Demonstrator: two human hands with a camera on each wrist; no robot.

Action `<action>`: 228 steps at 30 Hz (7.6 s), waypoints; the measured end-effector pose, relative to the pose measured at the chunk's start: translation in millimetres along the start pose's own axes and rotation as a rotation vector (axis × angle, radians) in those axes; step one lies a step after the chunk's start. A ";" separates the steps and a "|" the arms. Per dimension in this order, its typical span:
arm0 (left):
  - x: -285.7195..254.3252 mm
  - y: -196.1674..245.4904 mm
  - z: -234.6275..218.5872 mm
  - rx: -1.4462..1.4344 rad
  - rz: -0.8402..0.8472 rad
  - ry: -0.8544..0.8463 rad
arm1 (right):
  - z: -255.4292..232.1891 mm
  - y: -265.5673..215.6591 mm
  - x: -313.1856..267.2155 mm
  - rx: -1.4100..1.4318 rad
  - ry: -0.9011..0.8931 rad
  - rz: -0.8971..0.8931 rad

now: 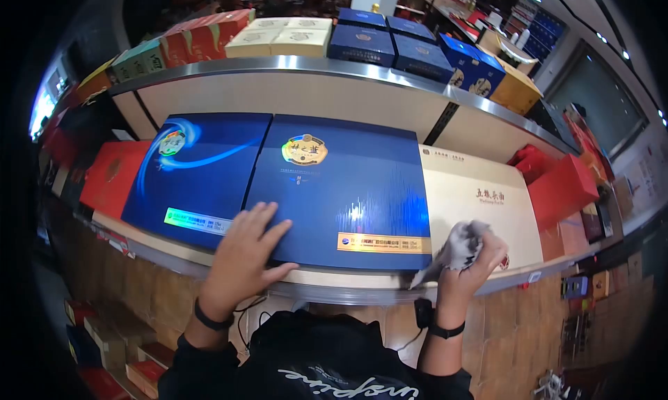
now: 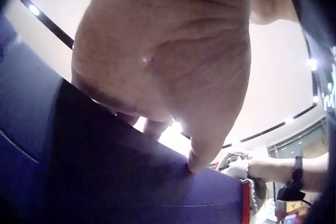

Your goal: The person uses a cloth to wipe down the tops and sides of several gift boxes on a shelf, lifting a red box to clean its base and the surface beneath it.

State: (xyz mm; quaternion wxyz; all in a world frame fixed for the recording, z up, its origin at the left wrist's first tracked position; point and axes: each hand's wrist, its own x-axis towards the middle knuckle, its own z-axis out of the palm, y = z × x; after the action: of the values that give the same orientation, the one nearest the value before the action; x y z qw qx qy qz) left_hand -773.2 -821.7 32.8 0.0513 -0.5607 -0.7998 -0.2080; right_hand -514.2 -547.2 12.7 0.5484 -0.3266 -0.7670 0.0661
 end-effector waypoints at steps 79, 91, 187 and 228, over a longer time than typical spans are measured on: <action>-20.1 -107.7 7.0 0.132 0.222 -0.064 | 34.3 -27.5 -102.5 -0.151 -0.133 -0.007; -19.7 -105.1 7.5 0.287 0.253 -0.122 | 44.4 -34.3 -104.8 -0.131 -0.041 0.169; -24.5 -117.1 11.6 -0.054 0.254 -0.004 | 139.1 -231.5 -115.5 0.266 -0.694 -0.294; -19.0 -90.8 19.2 -0.025 0.066 -0.056 | 124.7 -10.1 110.1 -0.581 -1.602 0.421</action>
State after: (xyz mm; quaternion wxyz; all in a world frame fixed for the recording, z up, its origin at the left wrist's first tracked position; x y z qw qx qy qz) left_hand -846.8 -856.7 -15.7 0.0286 -0.5929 -0.7794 -0.2003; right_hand -649.2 -459.9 56.6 -0.2836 -0.4435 -0.8315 0.1773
